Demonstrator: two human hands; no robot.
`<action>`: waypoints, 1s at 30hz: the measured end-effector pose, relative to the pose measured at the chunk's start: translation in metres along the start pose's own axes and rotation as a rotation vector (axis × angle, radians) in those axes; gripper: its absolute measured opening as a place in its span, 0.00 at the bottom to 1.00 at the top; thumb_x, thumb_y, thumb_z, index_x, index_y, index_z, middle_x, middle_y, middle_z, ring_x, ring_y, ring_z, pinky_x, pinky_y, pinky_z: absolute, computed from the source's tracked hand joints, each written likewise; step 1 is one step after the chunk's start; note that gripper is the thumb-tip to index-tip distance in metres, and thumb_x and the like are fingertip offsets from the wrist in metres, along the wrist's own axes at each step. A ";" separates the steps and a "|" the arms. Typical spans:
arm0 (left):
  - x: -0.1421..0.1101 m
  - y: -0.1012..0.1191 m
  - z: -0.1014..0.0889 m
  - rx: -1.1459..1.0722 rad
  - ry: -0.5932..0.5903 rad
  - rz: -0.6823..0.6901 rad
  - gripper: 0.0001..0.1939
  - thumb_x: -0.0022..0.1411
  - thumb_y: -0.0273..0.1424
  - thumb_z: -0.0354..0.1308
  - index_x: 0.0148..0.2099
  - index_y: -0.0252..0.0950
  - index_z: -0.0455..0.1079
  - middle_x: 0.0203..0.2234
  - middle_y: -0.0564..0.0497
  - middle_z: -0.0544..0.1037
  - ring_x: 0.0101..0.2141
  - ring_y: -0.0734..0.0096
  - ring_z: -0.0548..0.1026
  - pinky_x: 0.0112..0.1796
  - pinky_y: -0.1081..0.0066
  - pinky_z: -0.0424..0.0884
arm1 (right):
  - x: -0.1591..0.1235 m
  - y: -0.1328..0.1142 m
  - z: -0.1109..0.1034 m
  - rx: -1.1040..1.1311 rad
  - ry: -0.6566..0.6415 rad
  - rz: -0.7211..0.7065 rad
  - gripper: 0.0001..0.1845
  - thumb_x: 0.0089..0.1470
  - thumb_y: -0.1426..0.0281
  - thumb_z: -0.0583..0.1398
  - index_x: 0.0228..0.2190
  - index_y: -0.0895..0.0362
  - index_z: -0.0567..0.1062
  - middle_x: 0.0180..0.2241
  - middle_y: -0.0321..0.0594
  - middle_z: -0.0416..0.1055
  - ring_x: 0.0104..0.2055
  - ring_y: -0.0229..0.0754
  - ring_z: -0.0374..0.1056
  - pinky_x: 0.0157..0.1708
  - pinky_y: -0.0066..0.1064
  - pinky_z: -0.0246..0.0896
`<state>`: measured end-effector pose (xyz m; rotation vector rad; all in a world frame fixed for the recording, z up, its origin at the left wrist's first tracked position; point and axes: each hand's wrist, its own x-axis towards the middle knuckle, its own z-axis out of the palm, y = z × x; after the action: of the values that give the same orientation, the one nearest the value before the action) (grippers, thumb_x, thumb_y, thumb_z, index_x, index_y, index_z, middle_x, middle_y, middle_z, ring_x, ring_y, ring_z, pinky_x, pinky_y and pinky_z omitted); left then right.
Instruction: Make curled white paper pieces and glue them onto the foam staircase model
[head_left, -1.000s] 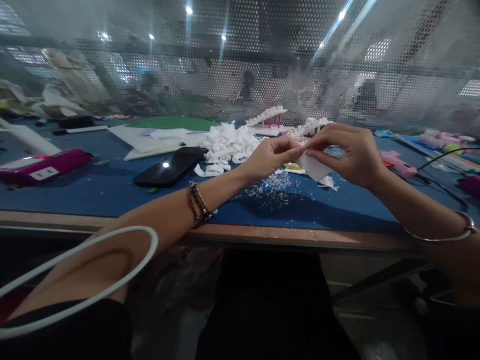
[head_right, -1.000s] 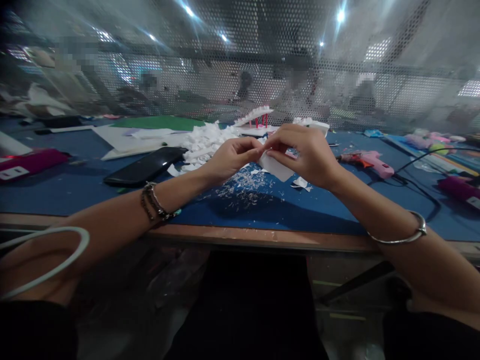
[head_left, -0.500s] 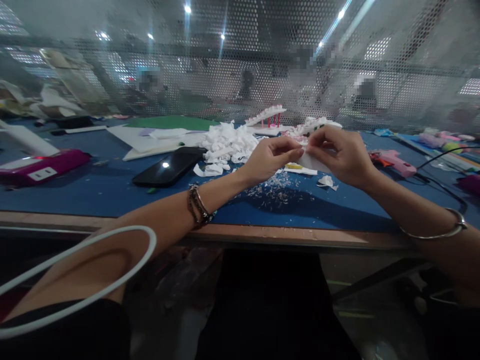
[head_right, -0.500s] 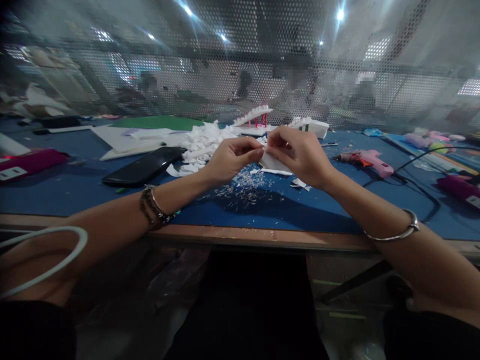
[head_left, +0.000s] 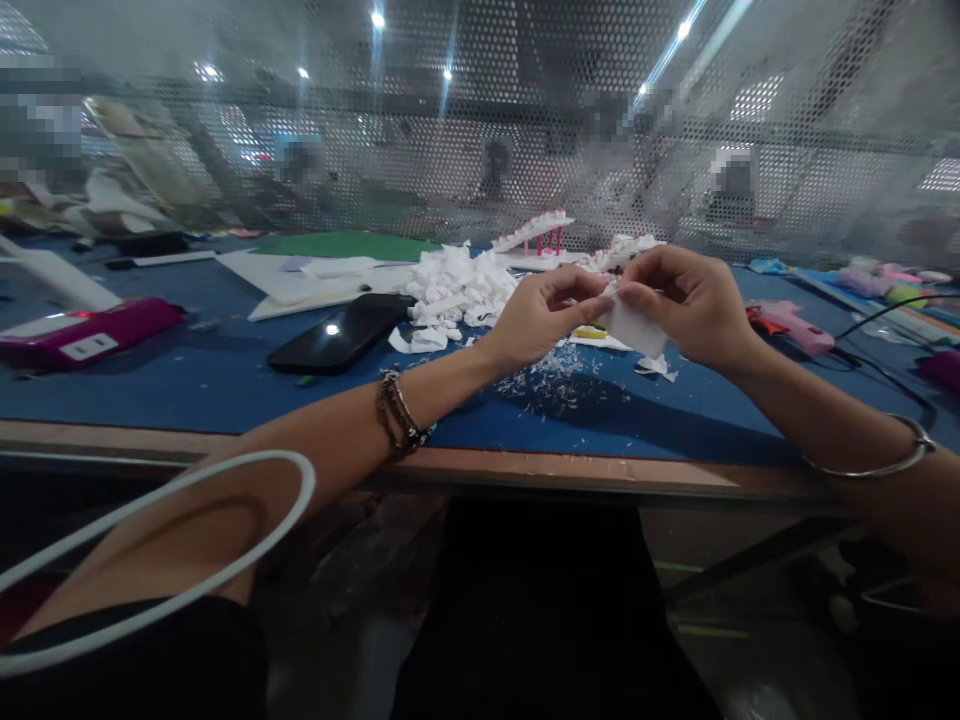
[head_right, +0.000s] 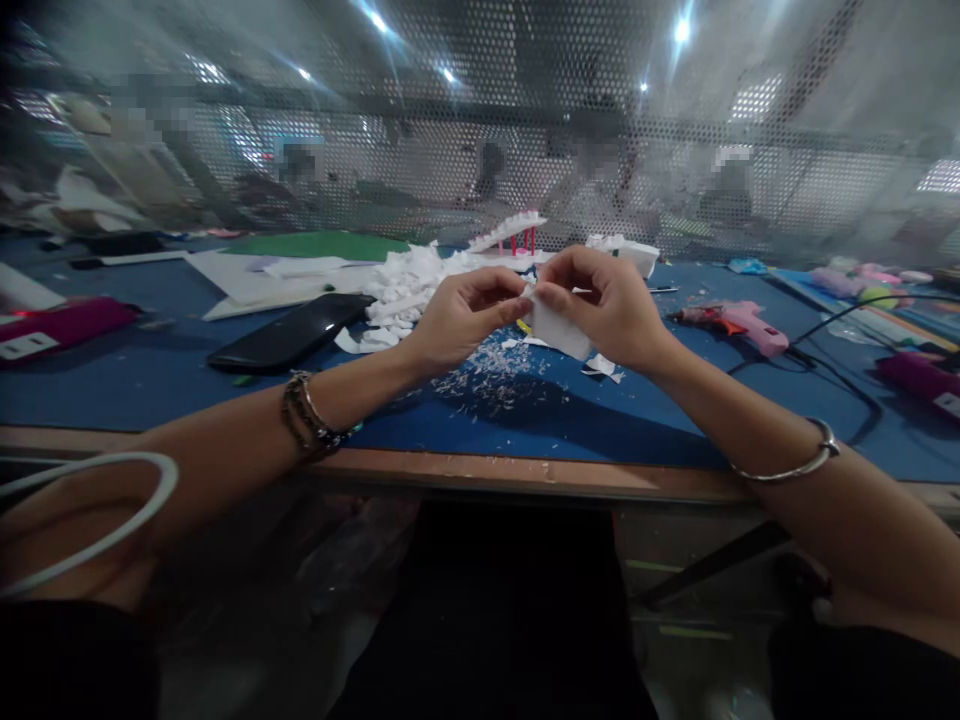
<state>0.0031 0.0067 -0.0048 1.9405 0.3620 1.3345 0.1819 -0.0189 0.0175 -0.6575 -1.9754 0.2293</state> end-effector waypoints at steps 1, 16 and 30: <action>0.000 0.001 0.000 -0.004 -0.003 0.001 0.18 0.49 0.42 0.65 0.33 0.31 0.71 0.28 0.53 0.74 0.31 0.79 0.71 0.35 0.76 0.70 | 0.001 0.000 -0.001 0.017 -0.005 0.012 0.08 0.51 0.65 0.61 0.26 0.56 0.71 0.24 0.35 0.69 0.24 0.32 0.63 0.20 0.24 0.60; 0.001 -0.003 -0.005 -0.016 -0.010 -0.029 0.21 0.49 0.42 0.66 0.42 0.35 0.70 0.31 0.52 0.76 0.34 0.76 0.73 0.36 0.76 0.70 | -0.001 0.001 0.004 0.133 -0.023 0.066 0.10 0.51 0.63 0.61 0.26 0.57 0.71 0.23 0.34 0.67 0.22 0.31 0.61 0.18 0.23 0.56; -0.003 -0.005 0.001 -0.016 0.088 -0.023 0.16 0.50 0.40 0.65 0.36 0.31 0.75 0.33 0.48 0.79 0.36 0.72 0.76 0.39 0.70 0.72 | 0.000 0.005 0.006 0.124 -0.028 0.054 0.11 0.51 0.62 0.61 0.26 0.56 0.67 0.23 0.34 0.66 0.23 0.31 0.60 0.18 0.22 0.56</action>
<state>0.0038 0.0081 -0.0107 1.8630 0.4137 1.4069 0.1781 -0.0140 0.0125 -0.6307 -1.9539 0.3925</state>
